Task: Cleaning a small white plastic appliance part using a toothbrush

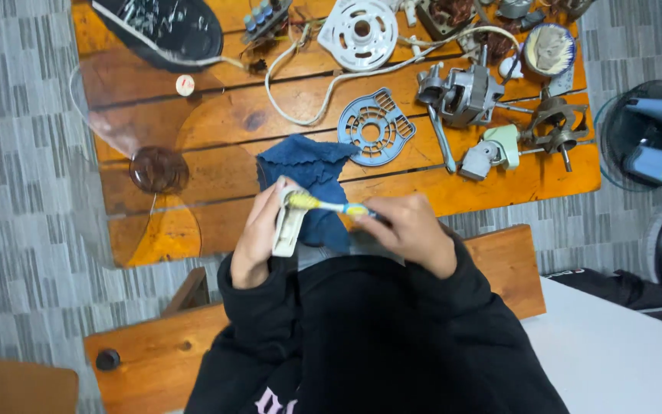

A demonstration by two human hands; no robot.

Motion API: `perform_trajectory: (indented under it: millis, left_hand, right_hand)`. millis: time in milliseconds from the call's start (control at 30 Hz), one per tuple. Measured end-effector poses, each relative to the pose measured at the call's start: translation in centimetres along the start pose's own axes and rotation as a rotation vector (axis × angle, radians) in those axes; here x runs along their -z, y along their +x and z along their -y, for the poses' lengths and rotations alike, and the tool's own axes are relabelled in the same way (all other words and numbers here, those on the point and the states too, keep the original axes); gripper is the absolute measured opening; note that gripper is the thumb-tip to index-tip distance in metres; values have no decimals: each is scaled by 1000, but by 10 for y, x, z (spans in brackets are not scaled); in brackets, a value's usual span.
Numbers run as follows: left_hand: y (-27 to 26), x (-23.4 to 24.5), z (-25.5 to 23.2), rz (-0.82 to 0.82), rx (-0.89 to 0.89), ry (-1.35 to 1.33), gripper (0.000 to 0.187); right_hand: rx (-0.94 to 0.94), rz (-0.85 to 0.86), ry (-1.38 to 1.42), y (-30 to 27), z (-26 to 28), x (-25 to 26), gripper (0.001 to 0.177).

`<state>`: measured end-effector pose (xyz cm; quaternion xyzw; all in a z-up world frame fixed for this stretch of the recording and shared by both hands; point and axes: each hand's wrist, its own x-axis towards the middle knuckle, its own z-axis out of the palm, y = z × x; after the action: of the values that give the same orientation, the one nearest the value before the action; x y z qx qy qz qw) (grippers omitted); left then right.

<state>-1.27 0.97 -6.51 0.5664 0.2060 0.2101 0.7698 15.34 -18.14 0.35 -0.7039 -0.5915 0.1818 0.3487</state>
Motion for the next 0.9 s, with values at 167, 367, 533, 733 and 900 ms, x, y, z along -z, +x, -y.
perform_trajectory:
  millis: [167, 367, 533, 733, 900]
  left_hand:
    - [2, -7, -9, -37, -21, -14, 44]
    - [5, 1, -9, -53, -47, -27, 41]
    - [3, 7, -9, -101, -18, -13, 38]
    - [6, 9, 7, -155, 35, -125, 40]
    - [0, 4, 9, -260, -61, -256, 32]
  right_hand:
    - [32, 70, 81, -1, -7, -7, 16]
    - [17, 42, 92, 7, -7, -15, 13]
    - [5, 11, 149, 9, 1, -25, 12]
    - [42, -2, 117, 14, 16, -16, 15]
    - [-27, -240, 308, 3, -38, -16, 19]
